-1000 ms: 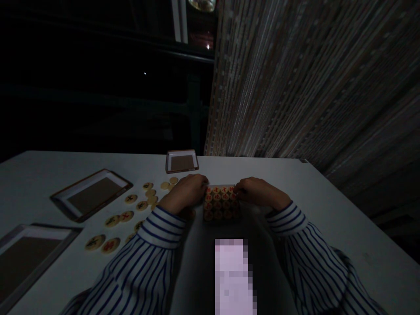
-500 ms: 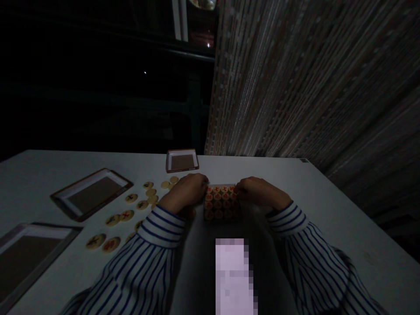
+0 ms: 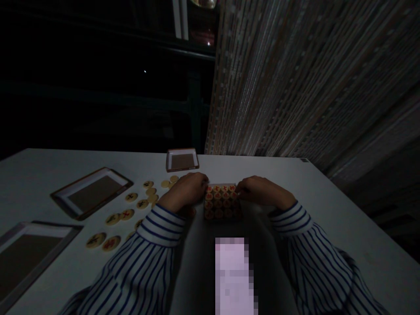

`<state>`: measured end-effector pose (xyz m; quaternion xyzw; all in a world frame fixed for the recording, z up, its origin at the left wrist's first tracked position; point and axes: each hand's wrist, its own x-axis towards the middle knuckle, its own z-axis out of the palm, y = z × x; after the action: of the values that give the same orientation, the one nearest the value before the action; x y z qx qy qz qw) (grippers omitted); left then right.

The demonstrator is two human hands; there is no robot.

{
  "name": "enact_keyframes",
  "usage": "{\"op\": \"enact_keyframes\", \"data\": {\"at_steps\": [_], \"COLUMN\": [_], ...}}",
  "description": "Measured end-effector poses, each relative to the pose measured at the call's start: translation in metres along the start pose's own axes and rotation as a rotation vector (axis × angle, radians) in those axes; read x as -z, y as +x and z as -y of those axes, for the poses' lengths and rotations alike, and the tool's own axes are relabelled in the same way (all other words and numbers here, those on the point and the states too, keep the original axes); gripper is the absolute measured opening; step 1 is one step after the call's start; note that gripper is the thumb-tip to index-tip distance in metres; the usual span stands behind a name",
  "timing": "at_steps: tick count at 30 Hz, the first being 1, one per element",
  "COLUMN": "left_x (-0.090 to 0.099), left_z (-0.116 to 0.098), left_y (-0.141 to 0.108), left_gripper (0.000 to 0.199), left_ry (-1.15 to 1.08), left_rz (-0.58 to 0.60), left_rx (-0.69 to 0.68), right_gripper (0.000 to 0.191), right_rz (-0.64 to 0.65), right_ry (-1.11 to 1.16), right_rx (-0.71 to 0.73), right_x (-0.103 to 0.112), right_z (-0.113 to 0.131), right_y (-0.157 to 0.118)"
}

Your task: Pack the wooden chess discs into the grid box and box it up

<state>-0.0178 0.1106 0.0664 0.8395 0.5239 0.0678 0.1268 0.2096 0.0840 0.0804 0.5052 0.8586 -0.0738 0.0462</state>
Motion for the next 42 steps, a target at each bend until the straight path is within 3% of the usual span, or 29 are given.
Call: {"op": "enact_keyframes", "data": {"at_steps": [9,42], "left_x": [0.001,0.008], "left_z": [-0.001,-0.006], "left_y": [-0.001,-0.005], "left_gripper": [0.031,0.031], "left_ry": [0.01,-0.017], "left_rz": [-0.008,-0.012], "left_rx": [-0.008,0.011], "right_gripper": [0.024,0.024], "right_rz": [0.082,0.106], "right_ry": [-0.008,-0.032], "right_rx": [0.02,0.008], "right_x": [0.003,0.0], "right_z": [0.007,0.011], "right_y": [-0.006,-0.004]}}
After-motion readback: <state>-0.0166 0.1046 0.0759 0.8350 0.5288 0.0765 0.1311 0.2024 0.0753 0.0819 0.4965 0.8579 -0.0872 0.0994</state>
